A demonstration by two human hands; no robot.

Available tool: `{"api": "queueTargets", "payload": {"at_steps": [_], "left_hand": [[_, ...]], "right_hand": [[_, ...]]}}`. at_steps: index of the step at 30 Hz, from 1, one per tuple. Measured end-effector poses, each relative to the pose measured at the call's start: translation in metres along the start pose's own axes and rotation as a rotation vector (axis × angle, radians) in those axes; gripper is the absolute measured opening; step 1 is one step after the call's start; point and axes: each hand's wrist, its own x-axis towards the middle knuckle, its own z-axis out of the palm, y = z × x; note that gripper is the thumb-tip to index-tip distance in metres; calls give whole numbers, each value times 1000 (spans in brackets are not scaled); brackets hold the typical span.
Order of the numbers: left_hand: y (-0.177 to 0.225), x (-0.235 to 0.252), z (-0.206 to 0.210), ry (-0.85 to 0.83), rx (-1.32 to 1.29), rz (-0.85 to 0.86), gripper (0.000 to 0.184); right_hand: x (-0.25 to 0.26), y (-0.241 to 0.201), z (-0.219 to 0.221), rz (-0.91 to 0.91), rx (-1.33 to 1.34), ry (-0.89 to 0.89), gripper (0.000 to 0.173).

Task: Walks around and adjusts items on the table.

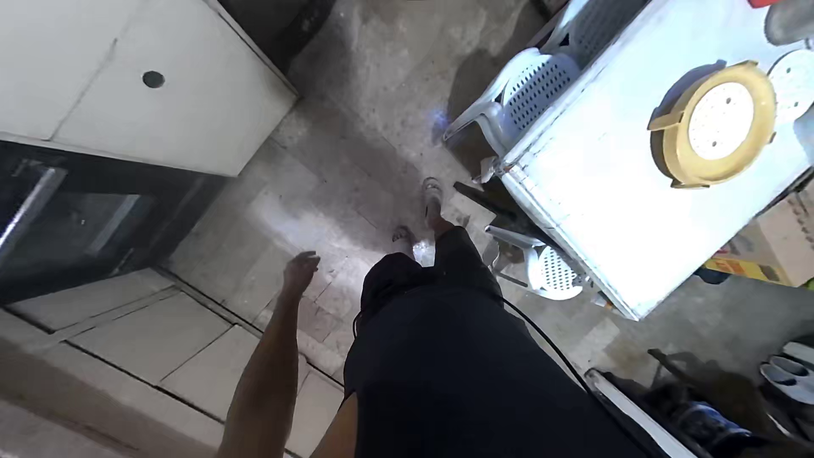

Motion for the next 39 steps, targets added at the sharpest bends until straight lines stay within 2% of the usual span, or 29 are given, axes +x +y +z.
{"api": "queueTargets", "payload": {"at_steps": [2, 5, 9, 12, 15, 18, 21, 24, 28, 31, 33, 36, 39], "left_hand": [[22, -10, 2, 42, -70, 60, 41], [23, -28, 27, 37, -173, 88, 41], [-32, -40, 86, -75, -269, -52, 44], [-83, -81, 121, -115, -264, -251, 41], [-83, -127, 121, -121, -300, -476, 38], [-96, -141, 116, -104, -348, -566, 39], [-115, -121, 118, -53, -395, -514, 39], [-105, -86, 110, -9, -466, -419, 41], [-71, -44, 95, -8, -505, -257, 43], [-81, -33, 88, -32, -476, -195, 42], [-108, -46, 90, -18, -469, -244, 42], [-152, -88, 102, 36, -483, -440, 41], [-175, -141, 116, -10, -423, -566, 41]], "right_hand": [[-16, -20, -2, 131, -6, 10, 33], [-8, -27, 4, 67, 26, 66, 29], [13, -49, 10, 31, -177, 9, 31], [71, -16, 1, -63, -186, -20, 31], [87, -19, 8, -87, -166, -49, 32], [79, -26, 17, -123, -190, -40, 33], [71, -25, 20, -197, -236, -35, 33], [53, -32, 23, -256, -251, -97, 33], [22, -56, 38, -172, -262, -48, 30], [4, -64, 45, -157, -320, -24, 33], [24, -58, 38, -151, -328, -18, 34], [54, -56, 29, -179, -295, -21, 32], [65, -69, 25, -209, -351, 0, 37]]}}
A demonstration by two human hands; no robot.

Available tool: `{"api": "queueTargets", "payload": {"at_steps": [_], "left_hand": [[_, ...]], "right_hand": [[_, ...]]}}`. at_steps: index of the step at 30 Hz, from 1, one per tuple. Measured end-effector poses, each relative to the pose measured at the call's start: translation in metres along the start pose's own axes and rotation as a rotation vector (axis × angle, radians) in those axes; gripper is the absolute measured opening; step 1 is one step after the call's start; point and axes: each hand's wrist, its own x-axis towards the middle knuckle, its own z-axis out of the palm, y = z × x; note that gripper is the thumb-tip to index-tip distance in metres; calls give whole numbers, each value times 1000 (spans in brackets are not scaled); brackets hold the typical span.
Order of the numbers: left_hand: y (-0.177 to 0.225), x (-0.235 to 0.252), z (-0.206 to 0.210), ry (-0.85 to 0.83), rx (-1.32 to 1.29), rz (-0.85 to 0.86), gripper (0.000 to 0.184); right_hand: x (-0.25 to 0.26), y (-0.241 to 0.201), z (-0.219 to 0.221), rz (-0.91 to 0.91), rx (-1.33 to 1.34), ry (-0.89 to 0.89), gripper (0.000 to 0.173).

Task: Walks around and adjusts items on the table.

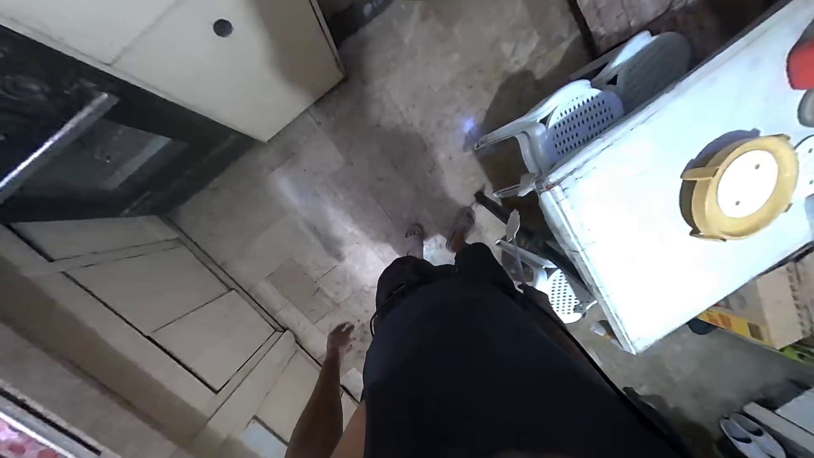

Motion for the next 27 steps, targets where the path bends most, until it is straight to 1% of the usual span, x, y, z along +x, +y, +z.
{"api": "queueTargets", "payload": {"at_steps": [2, 3, 4, 5, 7, 10, 15, 18, 21, 23, 25, 27], "left_hand": [[-21, -22, 5, -36, 22, -53, 39], [-24, -27, 9, -44, 30, -69, 39], [-18, -29, 13, -56, 30, -69, 39], [-7, -29, 18, -66, 19, -61, 39], [12, -26, 25, -79, -9, -18, 37], [42, -2, 28, -73, -77, 100, 39], [97, 25, 10, -83, -175, 275, 42], [112, 24, 3, -62, -187, 322, 41], [111, 26, 4, -59, -190, 319, 40], [104, 25, 10, -64, -185, 272, 40], [95, 22, 18, -96, -158, 226, 41], [88, 18, 25, -120, -104, 194, 41]], "right_hand": [[1, -4, -3, -9, -2, 37, 36], [-1, -8, -3, -17, -11, 53, 37], [-2, -14, -2, -31, -21, 63, 37], [-2, -20, -1, -45, -26, 67, 38], [-2, -18, 1, -59, -29, 53, 38], [-2, -14, 3, -63, -89, 19, 39], [-7, -1, 5, -88, -102, 18, 39], [-13, 7, 3, -83, -164, 10, 38], [-12, 5, 2, -97, -295, -39, 40], [-10, 3, 3, -125, -381, -98, 40], [-8, -5, 6, -196, -455, -144, 40], [-9, -17, 9, -315, -547, -204, 39]]}}
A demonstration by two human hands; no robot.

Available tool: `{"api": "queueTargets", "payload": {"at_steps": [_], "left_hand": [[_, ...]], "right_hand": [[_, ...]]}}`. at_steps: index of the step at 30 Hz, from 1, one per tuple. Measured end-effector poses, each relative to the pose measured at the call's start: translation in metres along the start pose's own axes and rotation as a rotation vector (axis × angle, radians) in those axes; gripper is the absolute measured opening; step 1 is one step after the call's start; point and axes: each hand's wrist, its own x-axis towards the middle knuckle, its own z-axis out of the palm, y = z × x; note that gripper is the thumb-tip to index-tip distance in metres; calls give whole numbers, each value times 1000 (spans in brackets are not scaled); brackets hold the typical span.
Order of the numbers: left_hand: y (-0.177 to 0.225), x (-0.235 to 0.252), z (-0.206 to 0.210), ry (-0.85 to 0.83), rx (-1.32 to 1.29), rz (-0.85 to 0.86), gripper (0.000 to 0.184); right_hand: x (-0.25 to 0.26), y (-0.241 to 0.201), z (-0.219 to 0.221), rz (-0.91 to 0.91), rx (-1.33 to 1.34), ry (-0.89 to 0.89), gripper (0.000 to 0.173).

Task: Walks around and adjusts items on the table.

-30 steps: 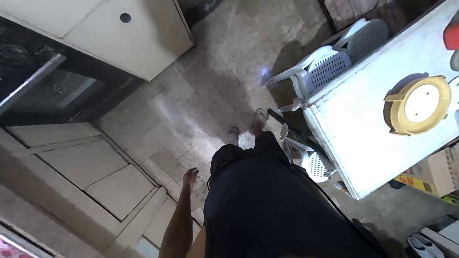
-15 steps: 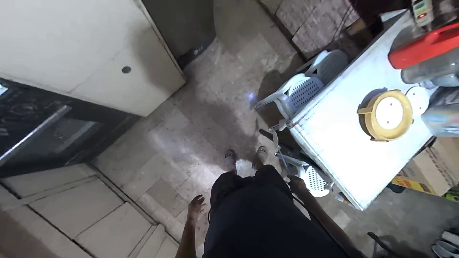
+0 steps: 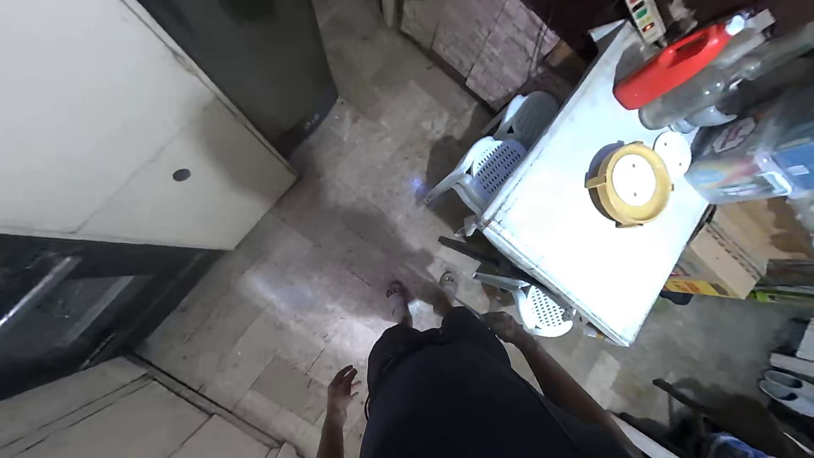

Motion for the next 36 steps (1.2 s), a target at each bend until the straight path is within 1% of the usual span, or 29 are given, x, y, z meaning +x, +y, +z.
{"api": "queueTargets", "payload": {"at_steps": [3, 5, 8, 10, 13, 16, 18, 21, 27, 31, 36], "left_hand": [[-4, -6, 8, -4, 44, -31, 39], [-3, -8, 7, -1, 33, -31, 40], [4, -2, 11, -24, 58, 7, 39], [13, 4, 9, -41, 95, 28, 41], [29, 15, 10, -63, 118, 64, 43], [44, 23, 14, -76, 119, 84, 45], [55, 20, 20, -78, 124, 98, 45], [61, 17, 28, -87, 164, 113, 44], [57, 6, 42, -129, 274, 104, 44], [54, 5, 50, -143, 357, 122, 39], [68, 8, 60, -148, 375, 156, 42]], "right_hand": [[1, -21, -3, -212, -163, -21, 38], [-4, -43, -2, -349, -274, -13, 39], [-19, -80, -6, -498, -370, 14, 37], [-29, -111, -9, -625, -399, 20, 35], [-45, -148, -12, -855, -412, 88, 33], [-69, -171, -18, -1048, -367, 208, 32], [-87, -182, -28, -1104, -350, 233, 33], [-107, -183, -37, -1179, -312, 329, 32], [-142, -163, -50, -1314, -177, 556, 28], [-178, -152, -65, -1385, -58, 729, 27], [-227, -124, -94, -1386, 59, 1007, 26]]}}
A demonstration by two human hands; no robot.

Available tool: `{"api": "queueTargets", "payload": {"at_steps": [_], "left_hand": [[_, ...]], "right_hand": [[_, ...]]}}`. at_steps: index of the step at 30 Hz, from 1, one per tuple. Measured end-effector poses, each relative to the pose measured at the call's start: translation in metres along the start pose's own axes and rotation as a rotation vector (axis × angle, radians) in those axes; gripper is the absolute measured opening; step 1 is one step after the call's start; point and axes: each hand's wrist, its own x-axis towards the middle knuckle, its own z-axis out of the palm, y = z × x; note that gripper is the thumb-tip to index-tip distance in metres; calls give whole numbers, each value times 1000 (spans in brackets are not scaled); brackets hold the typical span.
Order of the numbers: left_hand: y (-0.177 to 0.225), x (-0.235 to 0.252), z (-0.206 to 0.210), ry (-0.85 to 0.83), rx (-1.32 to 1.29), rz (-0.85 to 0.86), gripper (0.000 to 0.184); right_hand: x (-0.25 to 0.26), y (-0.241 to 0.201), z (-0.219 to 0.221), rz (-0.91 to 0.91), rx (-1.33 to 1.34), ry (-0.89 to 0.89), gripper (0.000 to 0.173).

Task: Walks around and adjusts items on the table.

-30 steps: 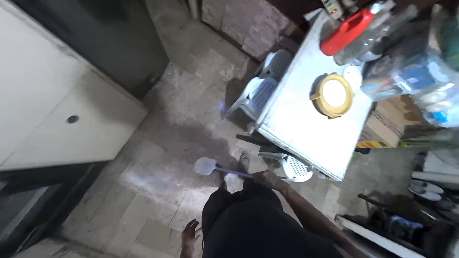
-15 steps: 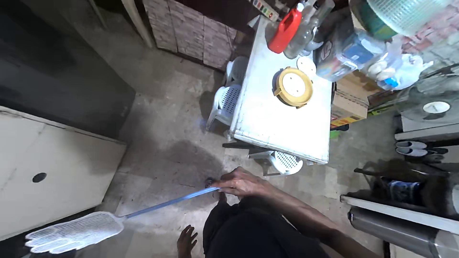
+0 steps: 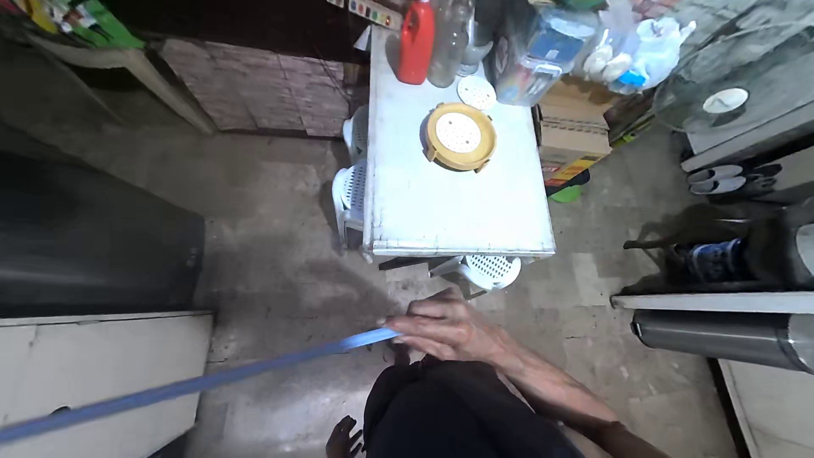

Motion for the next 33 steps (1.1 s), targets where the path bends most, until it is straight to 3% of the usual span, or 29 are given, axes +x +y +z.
{"api": "queueTargets", "payload": {"at_steps": [8, 17, 25, 29, 31, 33], "left_hand": [[49, -1, 33, 15, 54, 41, 43], [40, -1, 68, 21, 146, 83, 36], [35, -15, 84, 61, 162, 63, 35], [31, -22, 91, 74, 125, 66, 35], [26, -26, 94, 79, 131, 69, 35], [21, -27, 97, 80, 144, 82, 34]], "right_hand": [[-28, -5, -90, 73, -195, 317, 26], [-89, 7, -185, 261, -519, 647, 35], [-108, 24, -233, 274, -630, 878, 44], [-117, 59, -237, 290, -583, 930, 43], [-135, 93, -226, 450, -595, 896, 43], [-166, 140, -202, 798, -624, 734, 45]]}}
